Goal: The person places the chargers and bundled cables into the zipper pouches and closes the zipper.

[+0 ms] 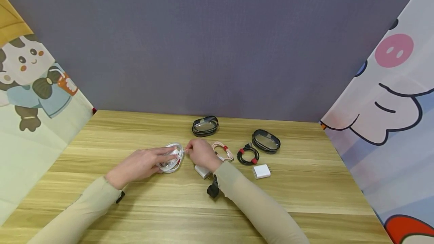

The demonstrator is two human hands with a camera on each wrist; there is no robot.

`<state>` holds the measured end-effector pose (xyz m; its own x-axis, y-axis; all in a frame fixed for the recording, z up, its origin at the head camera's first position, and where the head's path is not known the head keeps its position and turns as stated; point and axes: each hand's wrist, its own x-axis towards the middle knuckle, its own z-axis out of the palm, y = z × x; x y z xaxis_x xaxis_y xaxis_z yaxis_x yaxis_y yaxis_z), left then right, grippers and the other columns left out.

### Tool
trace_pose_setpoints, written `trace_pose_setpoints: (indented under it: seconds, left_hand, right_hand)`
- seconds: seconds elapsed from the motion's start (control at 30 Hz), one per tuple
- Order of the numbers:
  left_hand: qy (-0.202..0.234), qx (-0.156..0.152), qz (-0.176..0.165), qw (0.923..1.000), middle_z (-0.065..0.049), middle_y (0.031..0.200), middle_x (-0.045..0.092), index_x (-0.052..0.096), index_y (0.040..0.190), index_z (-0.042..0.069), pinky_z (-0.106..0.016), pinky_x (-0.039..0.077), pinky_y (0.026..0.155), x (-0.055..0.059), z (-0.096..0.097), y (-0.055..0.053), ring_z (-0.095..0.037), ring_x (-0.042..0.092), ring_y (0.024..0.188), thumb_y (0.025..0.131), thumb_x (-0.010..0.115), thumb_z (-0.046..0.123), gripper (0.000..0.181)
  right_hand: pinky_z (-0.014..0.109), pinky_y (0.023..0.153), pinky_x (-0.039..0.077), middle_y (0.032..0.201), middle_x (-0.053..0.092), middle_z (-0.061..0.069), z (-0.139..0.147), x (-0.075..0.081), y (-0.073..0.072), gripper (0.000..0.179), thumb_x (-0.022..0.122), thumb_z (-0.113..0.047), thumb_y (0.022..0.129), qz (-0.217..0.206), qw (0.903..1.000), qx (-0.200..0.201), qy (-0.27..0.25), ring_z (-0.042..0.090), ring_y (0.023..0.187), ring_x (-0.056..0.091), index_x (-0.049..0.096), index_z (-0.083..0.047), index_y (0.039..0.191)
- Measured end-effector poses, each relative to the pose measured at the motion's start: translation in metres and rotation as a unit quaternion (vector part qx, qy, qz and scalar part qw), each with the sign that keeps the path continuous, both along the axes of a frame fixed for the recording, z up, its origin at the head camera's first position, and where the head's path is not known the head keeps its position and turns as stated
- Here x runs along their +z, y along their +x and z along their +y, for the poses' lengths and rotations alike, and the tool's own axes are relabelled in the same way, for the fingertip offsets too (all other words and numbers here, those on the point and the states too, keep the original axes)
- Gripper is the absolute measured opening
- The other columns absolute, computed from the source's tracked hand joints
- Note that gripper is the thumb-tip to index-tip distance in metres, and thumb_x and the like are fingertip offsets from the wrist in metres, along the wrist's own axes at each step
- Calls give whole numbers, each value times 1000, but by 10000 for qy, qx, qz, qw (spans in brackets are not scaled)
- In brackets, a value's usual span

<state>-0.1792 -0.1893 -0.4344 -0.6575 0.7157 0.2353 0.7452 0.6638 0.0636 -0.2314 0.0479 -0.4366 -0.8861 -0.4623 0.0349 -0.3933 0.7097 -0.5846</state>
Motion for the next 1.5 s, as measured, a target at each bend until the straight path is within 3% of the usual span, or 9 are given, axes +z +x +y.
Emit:
trace_pose_setpoints:
  seconds: [0.17,0.63,0.9,1.07,1.27,1.5]
  left_hand:
    - [-27,68,24,10000,-6,147,51,63,137,23,-44,58,79,0,1,0,-30,66,109,78,85,22,63]
    - [-65,229,217,9995,-5,146,53,64,136,22,-45,60,71,0,6,1,-32,68,104,77,85,26,63]
    - [-136,326,100,9993,-5,146,53,64,135,21,-45,60,71,1,8,1,-33,69,99,78,85,24,61]
    - [-90,416,-58,9991,-7,146,52,64,135,20,-46,59,74,1,11,1,-34,70,96,77,86,26,62]
    - [-49,513,-27,9987,-8,146,52,64,136,20,-45,59,72,0,12,0,-33,70,95,77,86,27,63]
    - [-79,556,81,9984,-7,147,52,62,138,21,-48,58,78,0,11,-1,-31,63,115,77,86,29,66]
  right_hand:
    - [26,56,47,74,66,-4,-3,5,1,16,57,-12,100,-301,9995,73,113,10,59,55,66,-12,87]
    - [26,59,51,72,66,-4,0,4,1,10,57,-5,97,-680,9974,173,-133,11,63,59,66,-8,92]
    - [30,53,56,72,68,3,1,6,3,14,53,-2,98,-1627,9836,38,-775,18,57,66,65,-3,91]
    - [30,56,57,74,69,6,2,6,6,16,51,-3,100,-1935,9765,-3,-944,20,61,68,65,-1,93]
    - [31,59,58,77,69,7,5,1,5,16,51,-3,101,-2041,9727,43,-1104,21,66,69,65,-1,95]
    - [30,56,57,76,69,6,4,1,3,13,53,-3,101,-1859,9765,79,-1089,20,63,68,64,0,95]
